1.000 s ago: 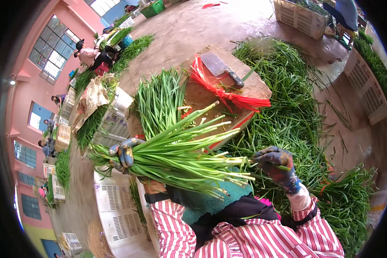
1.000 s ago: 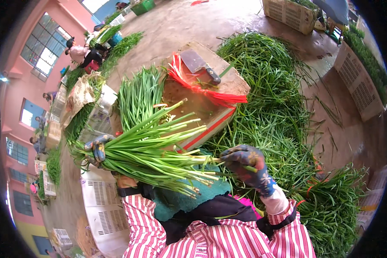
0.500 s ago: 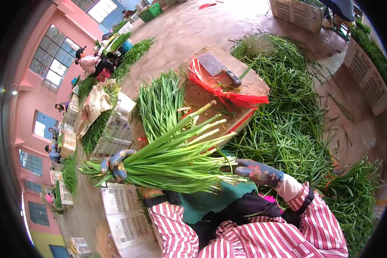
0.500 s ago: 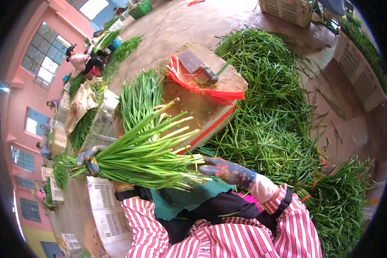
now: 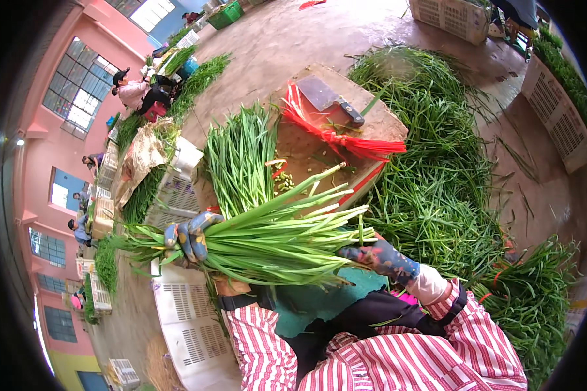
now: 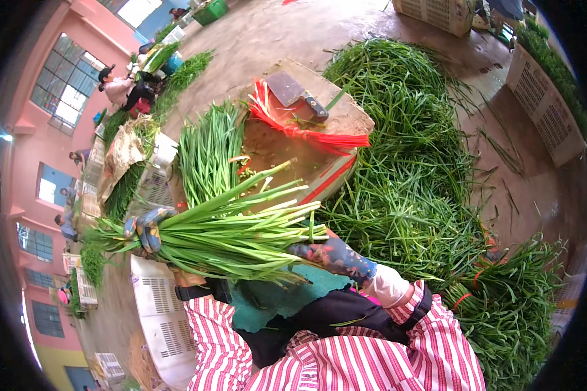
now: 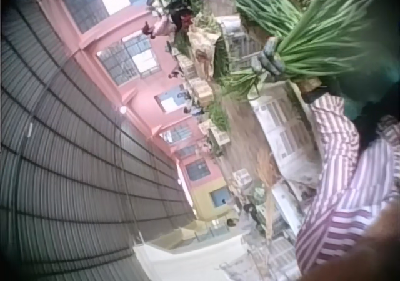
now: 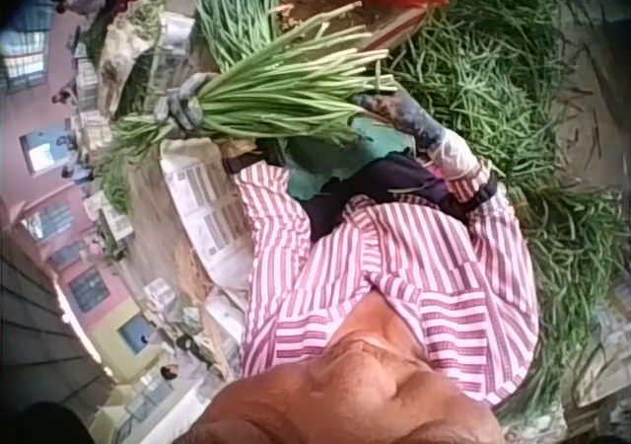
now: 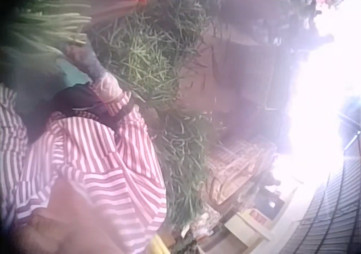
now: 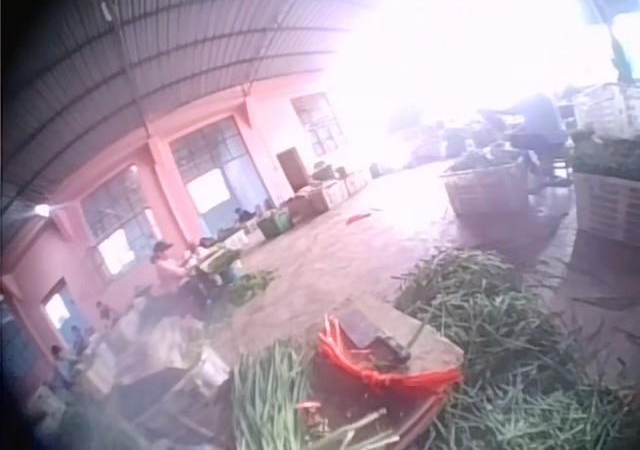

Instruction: The person gathers a bunch of chives, trims the ends with a knife, and ties them with a red ribbon before placing the bundle into a white crate.

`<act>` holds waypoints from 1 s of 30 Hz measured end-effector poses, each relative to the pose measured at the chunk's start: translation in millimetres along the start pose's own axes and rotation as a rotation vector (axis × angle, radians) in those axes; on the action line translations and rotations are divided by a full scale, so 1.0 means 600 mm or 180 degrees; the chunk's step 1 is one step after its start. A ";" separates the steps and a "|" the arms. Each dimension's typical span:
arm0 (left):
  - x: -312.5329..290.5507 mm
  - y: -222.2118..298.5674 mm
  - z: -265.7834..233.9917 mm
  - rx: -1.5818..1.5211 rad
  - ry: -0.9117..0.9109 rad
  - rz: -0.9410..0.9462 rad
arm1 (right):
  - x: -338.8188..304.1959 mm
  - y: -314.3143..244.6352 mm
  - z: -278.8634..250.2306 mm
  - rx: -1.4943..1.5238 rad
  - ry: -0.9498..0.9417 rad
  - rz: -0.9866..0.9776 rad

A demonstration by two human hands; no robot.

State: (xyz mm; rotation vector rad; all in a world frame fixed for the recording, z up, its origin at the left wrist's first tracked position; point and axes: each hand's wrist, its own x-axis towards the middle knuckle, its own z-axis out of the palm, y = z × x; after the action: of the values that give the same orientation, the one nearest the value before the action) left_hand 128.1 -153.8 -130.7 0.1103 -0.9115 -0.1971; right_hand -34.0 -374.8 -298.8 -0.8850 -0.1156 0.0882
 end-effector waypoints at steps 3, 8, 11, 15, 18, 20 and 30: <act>0.011 -0.020 0.009 0.0190 0.0057 -0.0106 | 0.007 0.055 -0.052 0.1077 0.0551 0.0431; 0.020 -0.016 0.030 0.0418 0.0218 -0.0044 | 0.005 -0.010 -0.051 -0.0198 0.1113 0.0944; 0.022 -0.009 0.037 0.0577 0.0312 -0.0217 | -0.009 -0.028 -0.045 -0.0702 0.0272 0.0413; 0.033 -0.006 0.042 0.0317 0.0262 -0.0017 | -0.022 -0.025 -0.108 0.0773 0.0962 0.0772; 0.047 0.028 0.036 0.0681 0.0183 0.0138 | -0.086 -0.029 -0.195 -0.1821 0.1447 0.0174; 0.053 0.027 0.059 0.0607 0.0866 0.0543 | -0.139 -0.055 -0.261 -0.3983 0.1569 0.1022; 0.047 0.046 0.044 0.0406 0.0514 0.0315 | 0.018 -0.234 0.099 -0.5332 -0.0019 -0.2549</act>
State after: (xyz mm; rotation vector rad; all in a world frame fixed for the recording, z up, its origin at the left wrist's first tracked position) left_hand 127.2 -133.0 -87.7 0.1962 -0.7663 -0.0371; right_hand -27.2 -416.5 -152.2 -2.4229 -0.5849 -0.8868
